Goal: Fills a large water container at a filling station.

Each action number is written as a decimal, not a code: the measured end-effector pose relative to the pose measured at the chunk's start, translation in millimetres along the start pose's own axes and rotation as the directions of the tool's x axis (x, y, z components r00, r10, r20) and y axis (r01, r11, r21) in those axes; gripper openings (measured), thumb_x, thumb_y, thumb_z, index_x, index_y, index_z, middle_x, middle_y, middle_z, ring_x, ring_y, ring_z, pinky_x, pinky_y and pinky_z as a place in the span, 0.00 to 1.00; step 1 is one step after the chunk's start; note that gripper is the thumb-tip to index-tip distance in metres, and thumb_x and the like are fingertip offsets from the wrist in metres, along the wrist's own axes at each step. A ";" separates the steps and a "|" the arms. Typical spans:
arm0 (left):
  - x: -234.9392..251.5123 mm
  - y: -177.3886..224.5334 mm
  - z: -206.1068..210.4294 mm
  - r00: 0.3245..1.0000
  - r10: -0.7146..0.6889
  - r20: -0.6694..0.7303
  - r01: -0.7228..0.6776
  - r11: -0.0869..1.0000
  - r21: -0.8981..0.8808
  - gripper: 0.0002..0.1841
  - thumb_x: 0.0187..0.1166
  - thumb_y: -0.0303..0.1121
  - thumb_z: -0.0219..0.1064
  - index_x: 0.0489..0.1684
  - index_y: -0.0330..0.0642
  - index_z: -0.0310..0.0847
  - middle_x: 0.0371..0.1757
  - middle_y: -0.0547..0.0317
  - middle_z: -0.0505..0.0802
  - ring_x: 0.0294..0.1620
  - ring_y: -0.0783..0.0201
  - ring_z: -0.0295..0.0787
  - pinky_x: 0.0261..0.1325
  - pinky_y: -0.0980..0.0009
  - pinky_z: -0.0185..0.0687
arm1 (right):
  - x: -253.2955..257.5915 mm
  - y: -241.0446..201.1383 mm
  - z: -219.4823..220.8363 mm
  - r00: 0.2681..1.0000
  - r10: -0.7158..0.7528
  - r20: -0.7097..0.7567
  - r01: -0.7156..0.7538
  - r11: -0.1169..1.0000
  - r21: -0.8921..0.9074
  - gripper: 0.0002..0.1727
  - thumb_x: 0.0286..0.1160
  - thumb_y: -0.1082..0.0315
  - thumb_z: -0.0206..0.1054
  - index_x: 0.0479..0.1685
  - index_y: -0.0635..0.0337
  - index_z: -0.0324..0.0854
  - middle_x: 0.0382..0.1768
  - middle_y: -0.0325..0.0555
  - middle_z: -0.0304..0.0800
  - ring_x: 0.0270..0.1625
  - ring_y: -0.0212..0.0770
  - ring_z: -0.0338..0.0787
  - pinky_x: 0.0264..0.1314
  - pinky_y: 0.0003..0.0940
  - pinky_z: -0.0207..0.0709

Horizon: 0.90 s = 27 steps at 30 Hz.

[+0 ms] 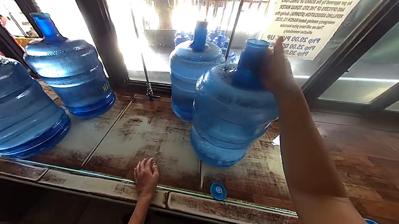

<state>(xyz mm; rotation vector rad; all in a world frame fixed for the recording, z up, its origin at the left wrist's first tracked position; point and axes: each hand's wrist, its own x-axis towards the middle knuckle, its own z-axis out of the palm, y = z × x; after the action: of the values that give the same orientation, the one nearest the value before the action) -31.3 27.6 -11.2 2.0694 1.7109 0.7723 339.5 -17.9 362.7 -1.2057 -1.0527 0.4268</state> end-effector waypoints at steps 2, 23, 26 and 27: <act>-0.2 0.4 -0.7 1.000 -0.001 -0.001 0.001 1.000 -0.005 0.19 0.87 0.36 0.58 0.69 0.40 0.86 0.77 0.37 0.83 0.84 0.35 0.72 0.88 0.36 0.53 | 1.7 1.1 0.0 1.000 0.011 -0.012 -0.010 1.000 0.015 0.43 0.92 0.43 0.17 0.79 0.65 0.67 0.66 0.52 0.83 0.66 0.38 0.84 0.71 0.38 0.76; -3.3 -2.6 -1.1 0.998 0.028 -0.051 -0.032 0.996 -0.084 0.18 0.86 0.33 0.58 0.66 0.39 0.88 0.74 0.39 0.86 0.81 0.35 0.75 0.87 0.36 0.54 | 3.6 4.6 -2.5 0.999 -0.010 0.042 0.009 1.000 0.016 0.44 0.91 0.43 0.13 0.78 0.64 0.68 0.65 0.50 0.84 0.67 0.37 0.84 0.72 0.38 0.76; -2.8 -2.6 -1.2 0.999 0.020 -0.046 -0.024 0.995 -0.093 0.18 0.86 0.32 0.57 0.66 0.39 0.88 0.74 0.40 0.86 0.82 0.35 0.74 0.88 0.37 0.54 | 4.0 4.6 -2.3 1.000 -0.004 0.026 0.004 1.000 0.002 0.44 0.91 0.43 0.13 0.77 0.64 0.68 0.65 0.50 0.84 0.67 0.38 0.84 0.72 0.39 0.75; -2.8 -2.6 -1.4 0.999 0.019 -0.049 -0.024 0.995 -0.098 0.18 0.86 0.32 0.58 0.66 0.38 0.88 0.74 0.40 0.87 0.82 0.36 0.75 0.88 0.37 0.54 | 4.2 4.6 -2.3 1.000 -0.005 0.027 0.006 1.000 -0.007 0.44 0.91 0.43 0.13 0.78 0.64 0.67 0.65 0.50 0.84 0.67 0.38 0.83 0.72 0.39 0.75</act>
<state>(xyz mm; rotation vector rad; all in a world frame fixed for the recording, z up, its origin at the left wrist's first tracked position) -34.6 25.4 -12.1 2.0220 1.6431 0.9009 344.6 -14.3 360.4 -1.2059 -1.0814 0.4366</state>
